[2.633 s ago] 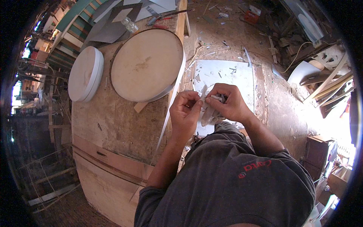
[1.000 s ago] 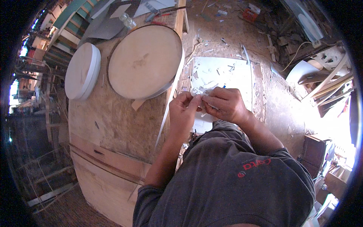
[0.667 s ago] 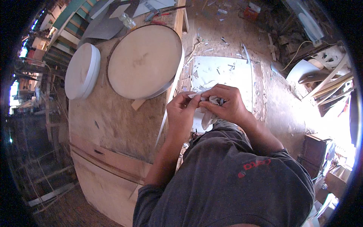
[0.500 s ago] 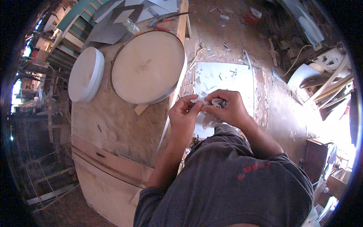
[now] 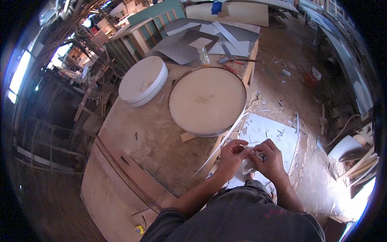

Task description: The person fits a curved wooden strip around the edge of a circular wooden board, then wipes the board's surface with a cloth. The person handles the strip and board by hand and uses a cloth to clean the surface.

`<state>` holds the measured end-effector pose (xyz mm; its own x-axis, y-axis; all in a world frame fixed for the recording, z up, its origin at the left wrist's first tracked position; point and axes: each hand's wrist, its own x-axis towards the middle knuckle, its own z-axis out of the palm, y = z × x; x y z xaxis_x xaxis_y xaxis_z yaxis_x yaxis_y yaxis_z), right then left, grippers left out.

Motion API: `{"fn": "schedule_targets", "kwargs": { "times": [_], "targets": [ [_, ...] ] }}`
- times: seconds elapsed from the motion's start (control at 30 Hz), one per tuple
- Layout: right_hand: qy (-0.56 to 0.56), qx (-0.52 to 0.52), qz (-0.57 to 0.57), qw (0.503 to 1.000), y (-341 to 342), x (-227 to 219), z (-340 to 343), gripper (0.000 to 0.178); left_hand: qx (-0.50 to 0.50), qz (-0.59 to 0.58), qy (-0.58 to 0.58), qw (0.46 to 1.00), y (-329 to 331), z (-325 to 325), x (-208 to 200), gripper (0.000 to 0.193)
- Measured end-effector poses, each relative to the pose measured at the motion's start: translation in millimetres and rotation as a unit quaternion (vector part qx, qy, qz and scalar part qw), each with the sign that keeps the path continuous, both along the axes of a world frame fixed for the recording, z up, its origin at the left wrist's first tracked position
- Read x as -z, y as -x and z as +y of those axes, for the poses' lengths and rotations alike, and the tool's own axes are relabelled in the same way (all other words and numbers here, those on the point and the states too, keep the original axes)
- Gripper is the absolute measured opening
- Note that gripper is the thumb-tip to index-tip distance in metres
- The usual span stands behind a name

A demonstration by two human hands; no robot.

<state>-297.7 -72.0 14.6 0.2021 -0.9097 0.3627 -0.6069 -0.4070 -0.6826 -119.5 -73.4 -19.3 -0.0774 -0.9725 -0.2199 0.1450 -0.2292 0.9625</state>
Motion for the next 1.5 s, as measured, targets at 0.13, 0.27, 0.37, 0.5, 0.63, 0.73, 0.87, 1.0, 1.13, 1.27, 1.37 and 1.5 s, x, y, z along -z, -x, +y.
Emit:
{"fn": "schedule_targets", "kwargs": {
  "times": [0.13,0.27,0.37,0.5,0.63,0.73,0.87,1.0,1.13,1.27,1.37,1.5],
  "targets": [
    [-0.001,0.003,-0.010,1.000,-2.5,1.5,2.3,0.022,-0.020,0.014,-0.006,1.000,-1.6,2.0,-1.4,0.025],
    [-0.024,-0.008,-0.014,1.000,2.4,-2.0,-0.7,0.023,-0.033,0.050,-0.010,0.998,-0.7,4.8,1.4,0.026],
    [-0.093,-0.010,-0.076,0.993,6.2,-2.9,-1.7,0.026,-0.021,0.075,-0.004,0.997,-2.0,6.2,1.4,0.027],
    [-0.203,0.004,-0.119,0.972,10.6,-5.1,-2.0,0.026,0.001,0.039,0.005,0.999,-2.1,7.2,-0.6,0.028],
    [-0.264,0.001,-0.188,0.946,15.2,-0.1,-4.0,0.018,0.000,0.045,0.047,0.998,-2.0,4.7,9.4,0.027],
    [-0.284,0.011,-0.230,0.931,19.7,2.1,-6.2,0.013,-0.024,0.082,0.040,0.996,3.0,1.0,9.5,0.026],
    [-0.312,0.015,-0.257,0.915,28.8,8.4,-10.9,0.010,-0.031,0.160,0.009,0.987,3.5,-5.6,25.2,0.021],
    [-0.330,-0.006,-0.378,0.865,38.5,23.8,-15.3,0.009,-0.047,0.207,-0.026,0.977,4.0,-10.4,27.9,0.020],
    [-0.326,-0.001,-0.350,0.878,36.4,30.5,-13.6,0.010,0.025,0.164,-0.063,0.984,10.0,-11.5,10.2,0.029],
    [-0.298,0.044,-0.247,0.921,24.8,16.6,-12.2,0.012,0.120,0.018,0.006,0.993,8.9,-6.5,26.6,0.032],
    [-0.306,0.039,-0.234,0.922,28.4,15.2,-11.8,0.014,0.097,-0.067,0.060,0.991,16.4,-3.6,19.7,0.025],
    [-0.269,-0.007,-0.175,0.947,39.9,20.8,-16.0,0.016,0.106,-0.082,0.081,0.988,12.3,-6.6,27.8,0.016]
  ]
}}
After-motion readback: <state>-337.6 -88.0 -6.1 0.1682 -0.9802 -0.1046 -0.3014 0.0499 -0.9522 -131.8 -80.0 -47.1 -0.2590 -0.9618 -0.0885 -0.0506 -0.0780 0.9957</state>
